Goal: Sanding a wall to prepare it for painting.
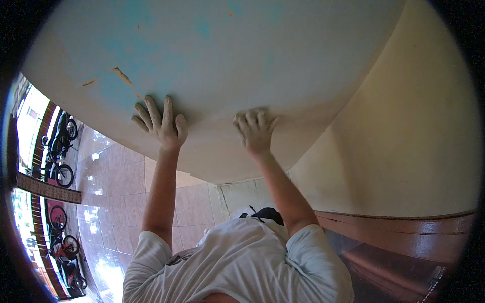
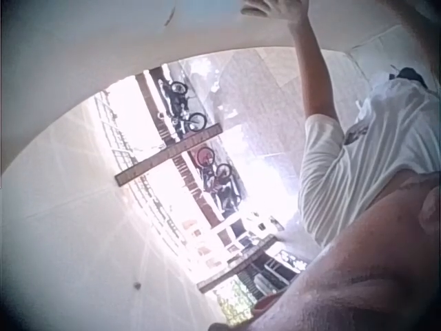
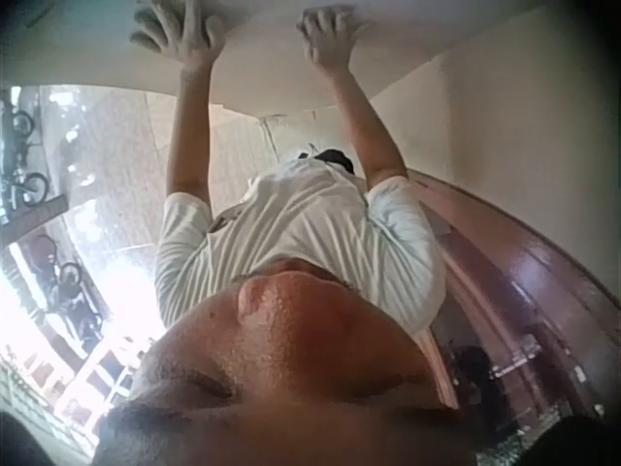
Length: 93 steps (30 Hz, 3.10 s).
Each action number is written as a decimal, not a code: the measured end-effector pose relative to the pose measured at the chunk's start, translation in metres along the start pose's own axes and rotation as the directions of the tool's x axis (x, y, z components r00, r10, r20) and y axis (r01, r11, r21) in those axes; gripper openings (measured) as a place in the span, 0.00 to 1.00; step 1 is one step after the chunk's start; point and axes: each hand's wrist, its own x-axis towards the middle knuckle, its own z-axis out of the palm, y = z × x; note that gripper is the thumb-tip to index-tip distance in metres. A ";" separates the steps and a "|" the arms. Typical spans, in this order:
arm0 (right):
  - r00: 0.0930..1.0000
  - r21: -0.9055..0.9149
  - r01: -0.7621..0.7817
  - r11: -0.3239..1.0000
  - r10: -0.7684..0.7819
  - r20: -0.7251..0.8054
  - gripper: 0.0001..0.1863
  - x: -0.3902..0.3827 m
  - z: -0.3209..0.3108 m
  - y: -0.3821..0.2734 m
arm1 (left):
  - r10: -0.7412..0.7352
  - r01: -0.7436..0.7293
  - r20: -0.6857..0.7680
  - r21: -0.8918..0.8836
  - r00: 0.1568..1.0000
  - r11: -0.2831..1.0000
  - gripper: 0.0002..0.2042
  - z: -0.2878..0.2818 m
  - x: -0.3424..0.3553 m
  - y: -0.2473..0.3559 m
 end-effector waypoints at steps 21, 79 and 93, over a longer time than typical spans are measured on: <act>0.840 0.165 -0.042 0.985 0.124 -0.529 0.21 0.146 -0.086 0.114 | -0.220 0.229 0.090 -0.111 0.971 0.967 0.30 0.025 0.002 0.086; 0.973 0.258 0.056 0.965 0.005 -0.230 0.28 0.074 -0.022 0.044 | 0.017 0.064 0.677 -0.096 0.736 0.993 0.35 0.018 -0.134 0.132; 0.980 0.318 -0.097 0.943 0.147 -0.137 0.33 0.051 0.000 -0.020 | -0.387 0.389 0.324 0.060 0.863 0.919 0.31 0.014 -0.123 0.045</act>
